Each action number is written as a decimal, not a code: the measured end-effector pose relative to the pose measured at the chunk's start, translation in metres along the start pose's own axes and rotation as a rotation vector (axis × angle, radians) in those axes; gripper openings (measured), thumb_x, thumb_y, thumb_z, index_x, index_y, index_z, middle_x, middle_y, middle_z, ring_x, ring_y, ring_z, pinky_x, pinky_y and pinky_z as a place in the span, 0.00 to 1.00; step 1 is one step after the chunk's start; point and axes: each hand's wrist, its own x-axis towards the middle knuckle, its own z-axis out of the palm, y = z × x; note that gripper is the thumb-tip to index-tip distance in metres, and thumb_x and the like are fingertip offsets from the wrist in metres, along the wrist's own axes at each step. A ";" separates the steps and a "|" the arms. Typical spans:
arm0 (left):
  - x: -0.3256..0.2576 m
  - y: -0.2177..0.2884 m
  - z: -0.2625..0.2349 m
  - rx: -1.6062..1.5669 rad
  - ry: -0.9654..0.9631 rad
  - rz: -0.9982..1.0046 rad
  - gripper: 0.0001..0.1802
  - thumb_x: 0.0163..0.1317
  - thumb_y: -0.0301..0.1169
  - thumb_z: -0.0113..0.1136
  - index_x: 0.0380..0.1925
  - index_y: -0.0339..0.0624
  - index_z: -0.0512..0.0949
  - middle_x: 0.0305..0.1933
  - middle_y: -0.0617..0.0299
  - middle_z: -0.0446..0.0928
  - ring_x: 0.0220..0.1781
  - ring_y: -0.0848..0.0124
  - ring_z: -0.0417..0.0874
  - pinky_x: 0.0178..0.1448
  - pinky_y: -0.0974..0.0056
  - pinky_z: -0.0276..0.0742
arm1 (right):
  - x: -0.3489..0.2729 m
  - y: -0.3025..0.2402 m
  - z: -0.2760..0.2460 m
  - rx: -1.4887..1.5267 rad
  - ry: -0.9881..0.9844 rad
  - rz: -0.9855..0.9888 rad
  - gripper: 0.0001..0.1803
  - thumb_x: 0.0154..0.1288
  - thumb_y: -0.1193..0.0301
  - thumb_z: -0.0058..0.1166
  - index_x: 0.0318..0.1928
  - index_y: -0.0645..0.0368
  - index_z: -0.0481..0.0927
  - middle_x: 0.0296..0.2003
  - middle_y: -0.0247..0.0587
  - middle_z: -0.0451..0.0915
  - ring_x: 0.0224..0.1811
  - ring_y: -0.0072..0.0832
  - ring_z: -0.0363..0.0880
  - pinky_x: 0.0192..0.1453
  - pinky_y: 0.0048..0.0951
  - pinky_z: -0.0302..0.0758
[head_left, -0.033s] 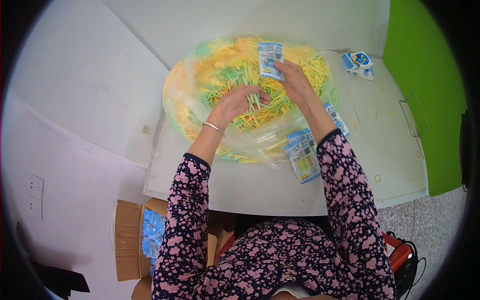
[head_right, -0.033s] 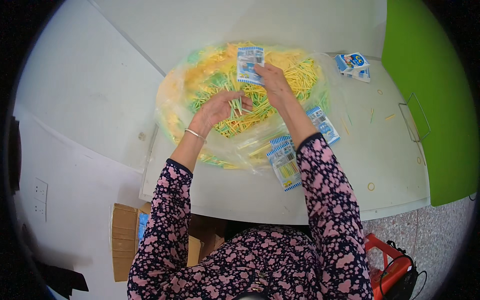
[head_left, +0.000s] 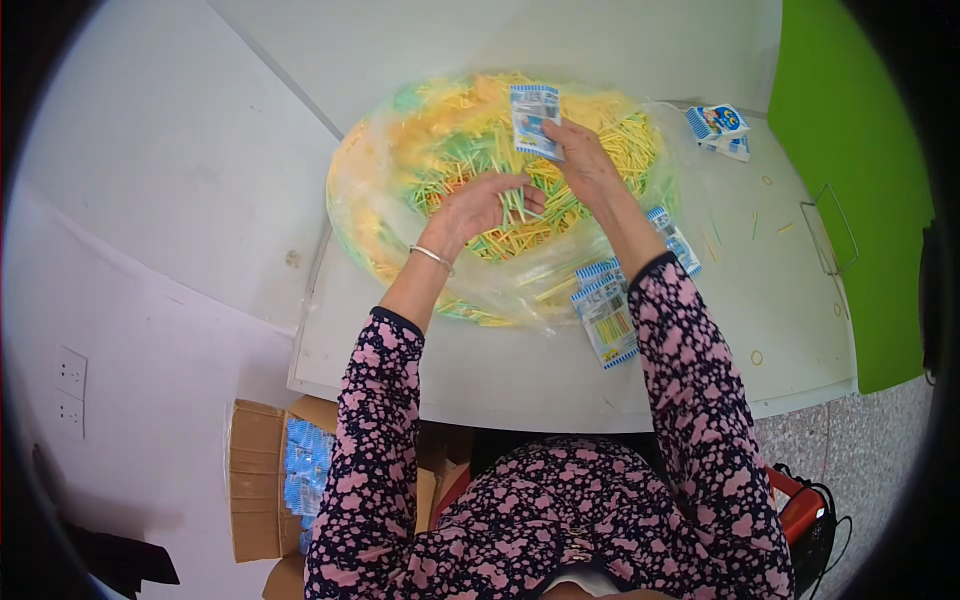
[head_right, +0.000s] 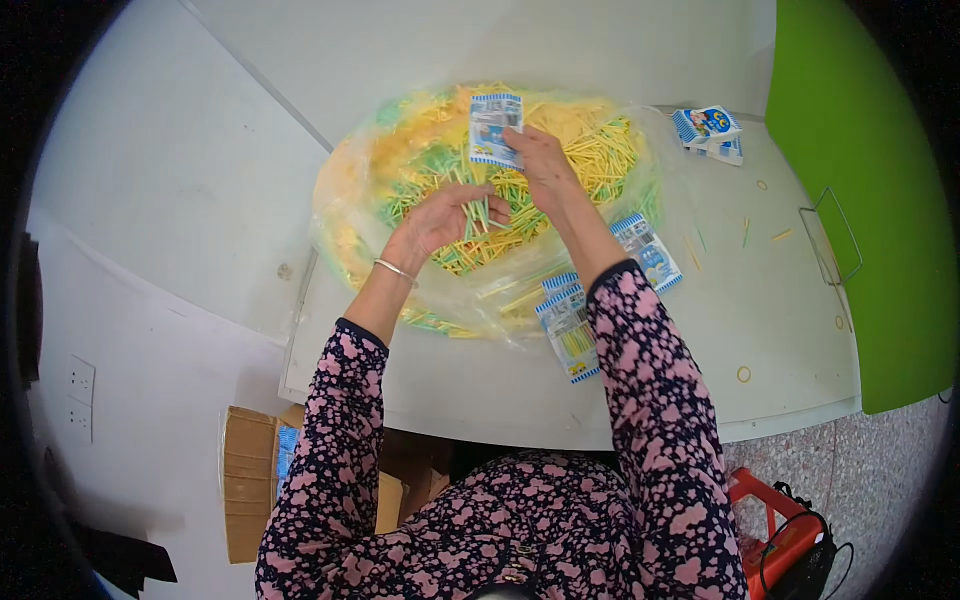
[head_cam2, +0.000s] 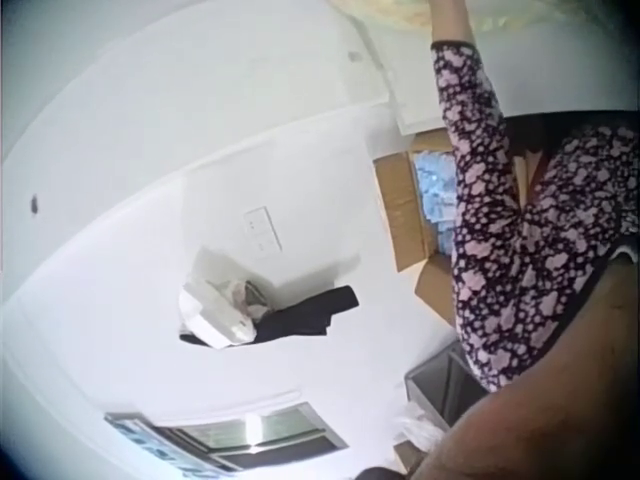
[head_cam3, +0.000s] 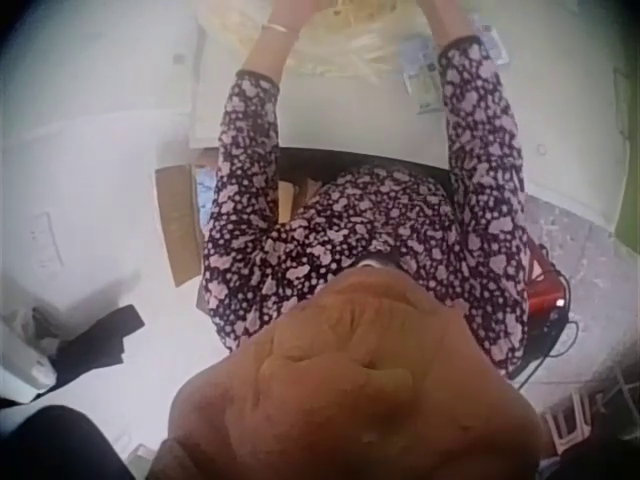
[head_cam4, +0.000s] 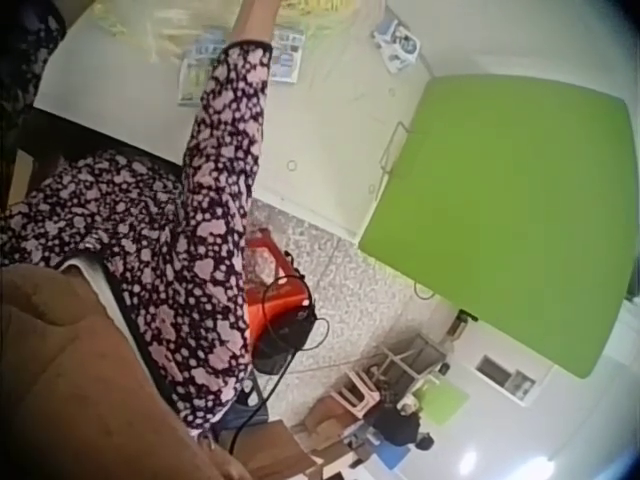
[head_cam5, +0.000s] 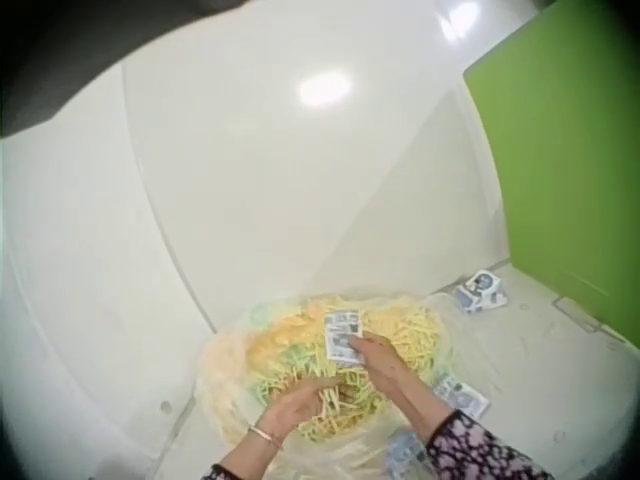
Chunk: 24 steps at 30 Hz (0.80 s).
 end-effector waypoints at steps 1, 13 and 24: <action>0.000 -0.003 -0.002 -0.002 0.006 0.002 0.13 0.63 0.31 0.52 0.40 0.30 0.74 0.37 0.55 0.78 0.35 0.67 0.79 0.39 0.62 0.79 | 0.008 0.008 0.009 0.059 -0.017 0.018 0.14 0.66 0.71 0.48 0.48 0.67 0.74 0.41 0.37 0.79 0.42 0.23 0.76 0.51 0.26 0.70; 0.011 -0.025 -0.031 -0.125 -0.084 -0.015 0.10 0.62 0.29 0.54 0.38 0.32 0.73 0.34 0.52 0.77 0.29 0.67 0.80 0.31 0.63 0.79 | 0.032 0.039 0.032 0.001 -0.067 0.234 0.13 0.64 0.69 0.51 0.46 0.64 0.75 0.37 0.40 0.79 0.32 0.24 0.74 0.38 0.29 0.73; 0.012 -0.029 -0.026 0.143 -0.004 -0.006 0.12 0.63 0.32 0.52 0.36 0.31 0.74 0.32 0.54 0.78 0.25 0.69 0.79 0.24 0.69 0.73 | 0.030 0.036 0.039 -0.313 -0.192 0.309 0.11 0.61 0.69 0.53 0.41 0.63 0.78 0.30 0.35 0.79 0.26 0.22 0.70 0.31 0.26 0.70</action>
